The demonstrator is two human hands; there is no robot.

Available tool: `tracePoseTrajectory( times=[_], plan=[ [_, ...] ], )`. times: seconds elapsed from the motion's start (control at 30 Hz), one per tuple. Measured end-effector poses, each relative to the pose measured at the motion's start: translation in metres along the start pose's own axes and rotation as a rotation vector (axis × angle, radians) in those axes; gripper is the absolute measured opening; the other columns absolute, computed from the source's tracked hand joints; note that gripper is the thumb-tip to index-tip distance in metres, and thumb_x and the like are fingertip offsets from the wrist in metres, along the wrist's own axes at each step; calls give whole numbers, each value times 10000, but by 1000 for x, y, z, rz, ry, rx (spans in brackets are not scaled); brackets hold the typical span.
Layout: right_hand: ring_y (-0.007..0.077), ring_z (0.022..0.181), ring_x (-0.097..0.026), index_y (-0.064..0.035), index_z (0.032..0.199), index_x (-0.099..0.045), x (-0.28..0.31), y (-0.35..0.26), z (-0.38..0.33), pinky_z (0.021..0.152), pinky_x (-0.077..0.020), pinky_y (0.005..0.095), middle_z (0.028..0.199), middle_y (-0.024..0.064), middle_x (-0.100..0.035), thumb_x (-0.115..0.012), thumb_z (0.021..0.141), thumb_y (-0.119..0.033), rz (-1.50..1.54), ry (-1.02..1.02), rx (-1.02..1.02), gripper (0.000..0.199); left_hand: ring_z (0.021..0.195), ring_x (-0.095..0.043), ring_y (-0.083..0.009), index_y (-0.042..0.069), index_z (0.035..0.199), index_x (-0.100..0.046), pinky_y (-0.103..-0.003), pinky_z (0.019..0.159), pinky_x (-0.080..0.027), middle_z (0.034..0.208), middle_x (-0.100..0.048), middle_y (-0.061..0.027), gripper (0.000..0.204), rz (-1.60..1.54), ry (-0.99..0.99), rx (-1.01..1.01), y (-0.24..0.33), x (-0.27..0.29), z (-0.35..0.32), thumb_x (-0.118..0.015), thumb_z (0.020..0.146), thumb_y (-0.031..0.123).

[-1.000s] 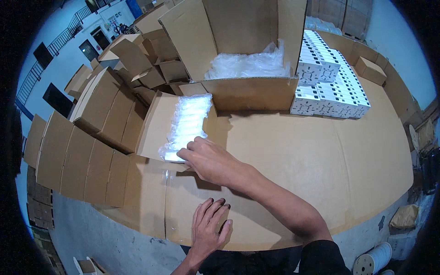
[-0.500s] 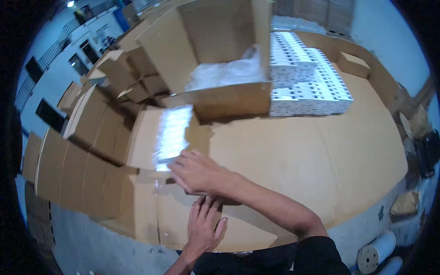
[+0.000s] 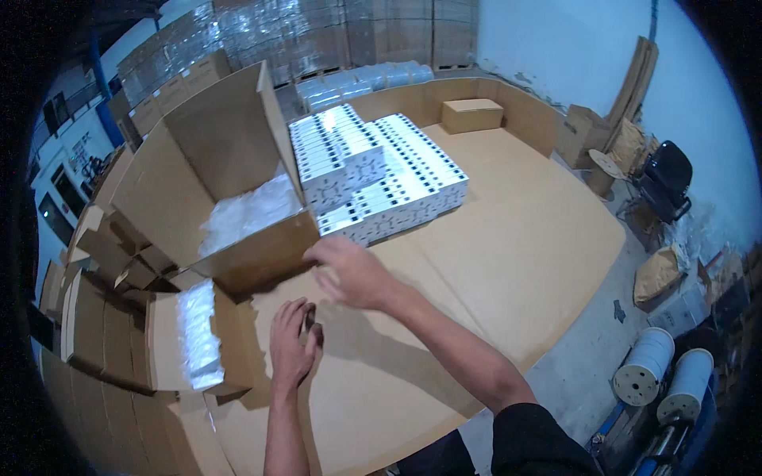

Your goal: Placing small white product boxes into protective bubble-wrap bags.

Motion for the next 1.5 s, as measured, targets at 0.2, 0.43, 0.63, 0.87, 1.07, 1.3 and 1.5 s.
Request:
tracePoseTrajectory(
  times=[0.2, 0.43, 0.63, 0.87, 1.07, 1.3, 1.5],
  plan=[
    [377, 1115, -570, -38, 1191, -606, 73, 94, 22, 961, -479, 459, 1193, 195, -601, -638, 830, -32, -200, 324, -146, 363, 1350, -427, -374, 64, 1274, -597, -479, 1145, -327, 1394, -543, -141, 413, 25, -32, 8, 1, -3, 1, -672, 874, 135],
    [393, 1247, -501, -125, 1394, -494, 79, 142, 57, 1034, -473, 456, 1475, 204, -389, -647, 827, 7, -396, 295, -289, 602, 1361, -418, -375, 76, 1295, -587, -483, 1149, -319, 1413, -526, -139, 439, 30, -68, 25, 3, -4, 2, -681, 870, 128],
    [386, 1213, -530, -132, 1324, -502, 75, 152, 64, 988, -505, 468, 1395, 194, -439, -666, 830, 7, -485, 283, -324, 539, 1369, -413, -367, 81, 1306, -579, -480, 1151, -321, 1419, -521, -132, 443, 34, -83, 31, 3, -3, 2, -683, 879, 137],
    [377, 1033, -626, -140, 1244, -538, 83, 162, 52, 885, -526, 467, 1171, 174, -563, -648, 844, 18, -410, 241, -424, 443, 1367, -417, -362, 83, 1288, -596, -475, 1151, -322, 1411, -528, -131, 422, 25, -67, 18, 2, -3, 0, -684, 880, 145],
    [393, 1016, -624, -49, 1134, -604, 98, 147, 37, 859, -525, 448, 1113, 185, -618, -636, 817, 63, -377, 373, -300, 338, 1358, -429, -366, 75, 1267, -609, -472, 1151, -328, 1390, -546, -138, 403, 6, -37, 8, -1, -1, -3, -681, 875, 134],
    [335, 871, -684, -4, 1143, -591, 89, 104, -5, 684, -561, 384, 1054, 196, -653, -623, 833, 70, -264, 492, -311, 320, 1219, -565, -331, 25, 1231, -607, -414, 1061, -448, 1263, -618, -149, 351, -281, 109, 110, -19, 5, -11, -648, 888, 87],
    [401, 944, -654, 7, 1143, -582, 23, 39, -30, 762, -546, 449, 1080, 217, -646, -640, 813, 55, -72, 379, -377, 338, 1007, -668, -217, 29, 1270, -579, -345, 916, -519, 1081, -688, -111, 335, -542, 147, 360, -32, 15, -30, -615, 948, 119]
  ],
)
Point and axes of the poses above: each hand's wrist, its own z-axis towards the middle knuckle, its own x-axis out of the back of the hand, y = z × x, the point moved 7 cm from there along z, towards the middle knuckle
